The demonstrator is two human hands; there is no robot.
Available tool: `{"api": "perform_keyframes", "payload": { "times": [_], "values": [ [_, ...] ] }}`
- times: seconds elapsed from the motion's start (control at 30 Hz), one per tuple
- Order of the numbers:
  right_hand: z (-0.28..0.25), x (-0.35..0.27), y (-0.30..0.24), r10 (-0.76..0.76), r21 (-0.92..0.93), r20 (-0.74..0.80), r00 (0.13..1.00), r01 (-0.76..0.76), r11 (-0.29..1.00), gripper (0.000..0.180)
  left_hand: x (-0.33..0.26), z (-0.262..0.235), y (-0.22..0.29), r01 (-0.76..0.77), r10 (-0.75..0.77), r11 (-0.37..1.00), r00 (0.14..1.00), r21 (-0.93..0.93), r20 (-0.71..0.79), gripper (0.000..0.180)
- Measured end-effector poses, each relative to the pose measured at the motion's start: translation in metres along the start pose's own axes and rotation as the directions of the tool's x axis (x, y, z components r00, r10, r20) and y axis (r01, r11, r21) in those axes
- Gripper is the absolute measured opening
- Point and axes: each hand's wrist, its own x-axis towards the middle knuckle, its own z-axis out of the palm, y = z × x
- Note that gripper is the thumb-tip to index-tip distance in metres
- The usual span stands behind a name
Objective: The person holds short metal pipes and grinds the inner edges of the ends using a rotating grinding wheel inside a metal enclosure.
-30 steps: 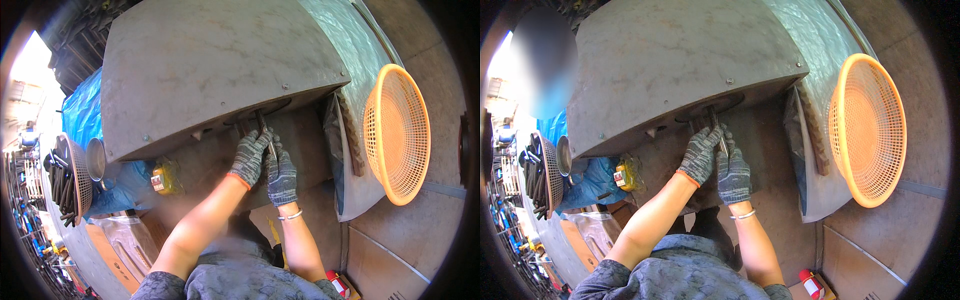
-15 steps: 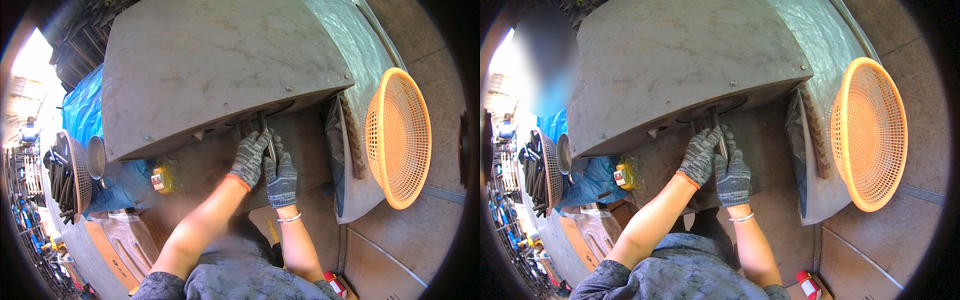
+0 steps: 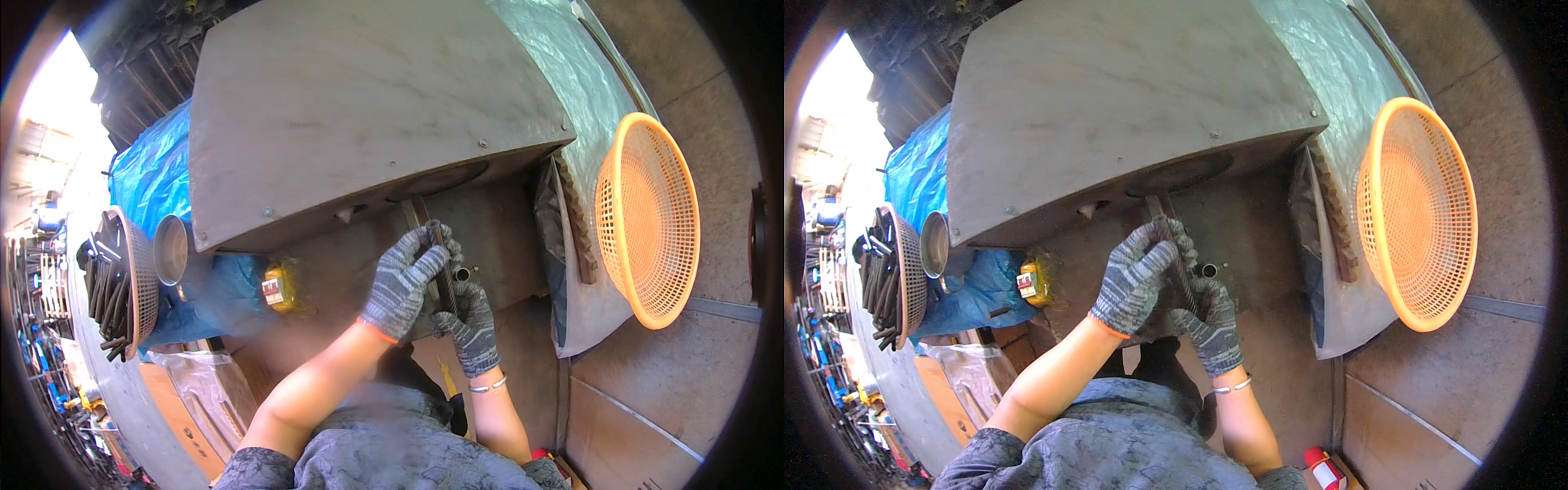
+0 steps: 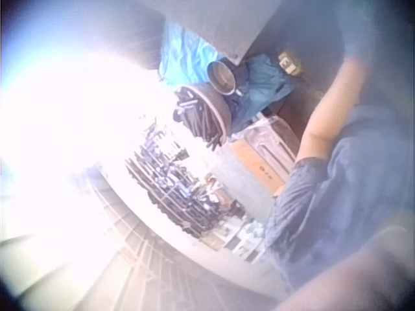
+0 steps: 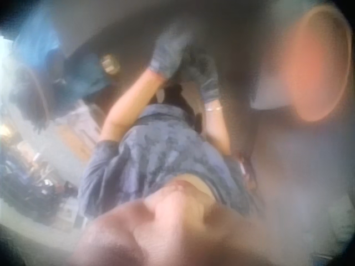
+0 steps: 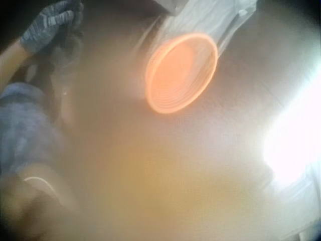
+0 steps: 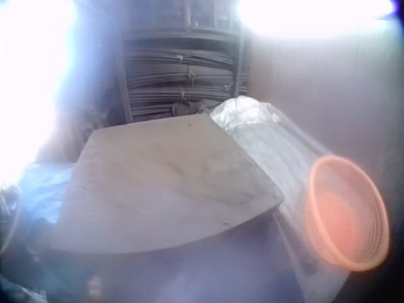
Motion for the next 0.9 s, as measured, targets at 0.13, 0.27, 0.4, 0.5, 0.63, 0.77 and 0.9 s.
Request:
{"api": "perform_keyframes", "payload": {
  "times": [0.13,0.27,0.4,0.5,0.63,0.77,0.9],
  "values": [
    [0.018,-0.011,-0.014,0.119,0.200,0.089,0.989,-0.135,0.971,0.033,-0.023,0.000,0.023,-0.061,0.065,0.994,0.997,0.088,-0.036,0.029],
    [0.036,-0.020,-0.024,0.120,0.221,0.171,0.978,-0.157,0.963,0.030,-0.040,-0.001,0.046,-0.089,0.087,0.995,0.995,-0.039,-0.050,0.030],
    [0.057,-0.022,-0.028,0.037,0.174,0.136,0.990,-0.060,0.983,0.031,-0.049,-0.011,0.055,-0.130,0.133,0.990,0.989,0.048,-0.071,0.030],
    [0.066,-0.024,-0.026,0.029,0.121,0.084,0.996,-0.039,0.992,0.031,-0.053,-0.015,0.057,-0.153,0.164,0.983,0.981,0.102,-0.105,0.030],
    [0.071,-0.028,-0.026,0.077,0.091,0.076,0.994,-0.083,0.992,0.029,-0.056,-0.019,0.057,-0.178,0.194,0.976,0.973,0.125,-0.129,0.030],
    [0.071,-0.030,-0.028,0.146,0.118,0.102,0.984,-0.158,0.980,0.028,-0.057,-0.021,0.060,-0.175,0.187,0.980,0.972,0.094,-0.143,0.030],
    [0.071,-0.029,-0.026,0.129,0.106,0.129,0.983,-0.143,0.984,0.029,-0.057,-0.022,0.061,-0.164,0.181,0.980,0.971,0.110,-0.159,0.030]
  ]
}}
